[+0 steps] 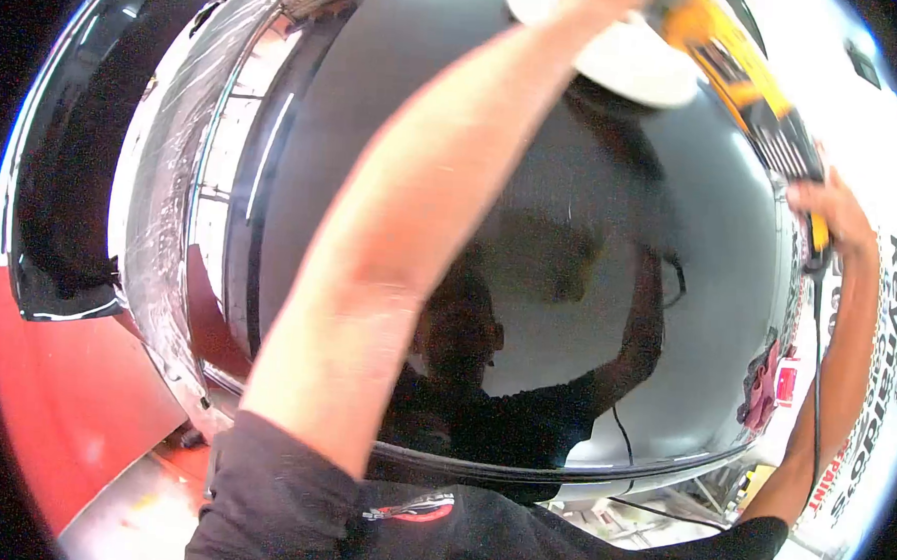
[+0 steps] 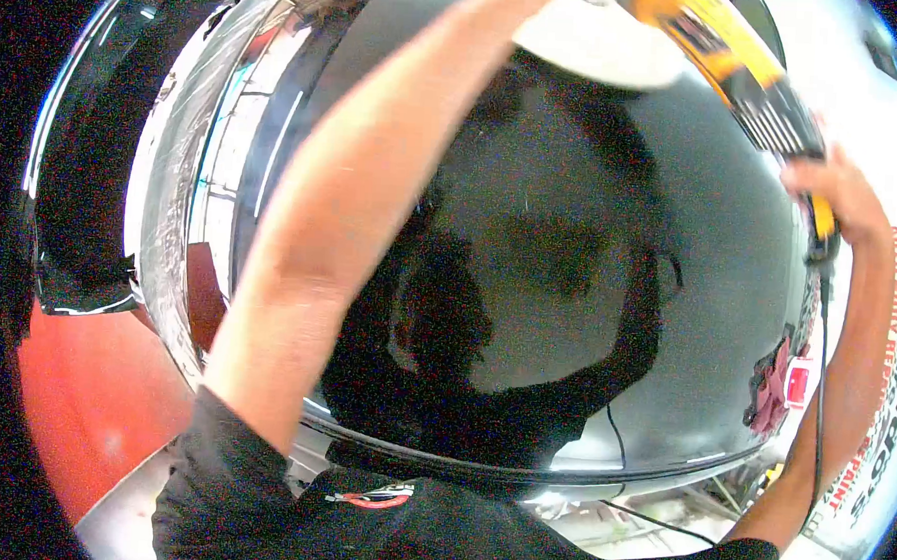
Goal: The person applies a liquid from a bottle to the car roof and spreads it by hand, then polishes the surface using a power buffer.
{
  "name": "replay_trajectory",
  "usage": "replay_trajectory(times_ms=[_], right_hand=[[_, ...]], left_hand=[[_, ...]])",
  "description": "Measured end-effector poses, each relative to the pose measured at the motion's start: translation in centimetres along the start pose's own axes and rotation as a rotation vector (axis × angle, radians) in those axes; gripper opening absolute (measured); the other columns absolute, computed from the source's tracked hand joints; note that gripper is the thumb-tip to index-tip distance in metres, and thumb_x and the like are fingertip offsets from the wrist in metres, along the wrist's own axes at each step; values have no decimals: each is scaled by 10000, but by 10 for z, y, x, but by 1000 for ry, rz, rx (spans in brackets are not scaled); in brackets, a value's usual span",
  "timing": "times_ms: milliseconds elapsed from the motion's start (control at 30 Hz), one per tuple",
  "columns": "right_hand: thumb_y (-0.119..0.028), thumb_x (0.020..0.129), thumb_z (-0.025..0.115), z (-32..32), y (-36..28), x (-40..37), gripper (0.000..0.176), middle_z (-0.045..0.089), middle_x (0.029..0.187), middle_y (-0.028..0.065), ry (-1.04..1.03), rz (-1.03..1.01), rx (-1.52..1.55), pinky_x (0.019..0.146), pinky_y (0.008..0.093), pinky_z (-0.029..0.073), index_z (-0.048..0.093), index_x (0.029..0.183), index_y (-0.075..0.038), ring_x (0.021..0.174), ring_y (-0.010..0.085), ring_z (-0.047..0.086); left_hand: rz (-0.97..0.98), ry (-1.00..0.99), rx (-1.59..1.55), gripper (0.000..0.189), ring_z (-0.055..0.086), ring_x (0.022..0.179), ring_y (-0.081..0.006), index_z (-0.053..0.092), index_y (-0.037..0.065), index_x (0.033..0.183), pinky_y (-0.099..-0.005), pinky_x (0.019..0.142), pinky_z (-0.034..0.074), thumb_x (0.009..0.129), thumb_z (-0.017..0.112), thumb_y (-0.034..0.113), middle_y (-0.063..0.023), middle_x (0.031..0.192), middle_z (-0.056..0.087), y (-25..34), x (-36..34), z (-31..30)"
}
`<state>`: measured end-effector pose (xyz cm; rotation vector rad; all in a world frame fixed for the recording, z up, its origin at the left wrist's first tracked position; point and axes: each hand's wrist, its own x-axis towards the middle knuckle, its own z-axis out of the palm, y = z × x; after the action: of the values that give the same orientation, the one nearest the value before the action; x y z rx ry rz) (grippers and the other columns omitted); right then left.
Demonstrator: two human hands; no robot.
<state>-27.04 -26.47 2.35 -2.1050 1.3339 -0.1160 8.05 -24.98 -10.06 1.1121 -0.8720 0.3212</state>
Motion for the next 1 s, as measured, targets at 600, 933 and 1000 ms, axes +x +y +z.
replay_trajectory(times_ms=[600, 933, 1000], right_hand=[[-33, 711, 823, -49, 157, -269, 953, 660, 1113, 19, 197, 366, 151, 712, 253, 534, 353, 1540, -39, 812, 100, 610], [-50, 724, 832, 10, -28, -92, 1060, 639, 1003, -5, -20, 80, 7, 667, 253, 503, 242, 1605, -67, 757, 97, 577], [-73, 735, 829, 39, -96, -63, 1046, 632, 958, -9, -75, 50, -97, 670, 245, 497, 250, 1607, -88, 748, 96, 571]], left_hand=[[-439, -563, -302, 391, 690, 861, -470, 520, -50, 990, -518, 753, 558, 898, 750, 251, -293, 869, 680, 234, -170, 35], [-404, -41, -193, 340, 725, 738, -364, 654, -35, 972, -445, 712, 578, 867, 758, 271, -220, 778, 706, 91, -51, -111], [-312, -18, -76, 391, 719, 828, -412, 633, -31, 1056, -460, 712, 578, 843, 770, 266, -222, 897, 724, 59, -26, -151]])
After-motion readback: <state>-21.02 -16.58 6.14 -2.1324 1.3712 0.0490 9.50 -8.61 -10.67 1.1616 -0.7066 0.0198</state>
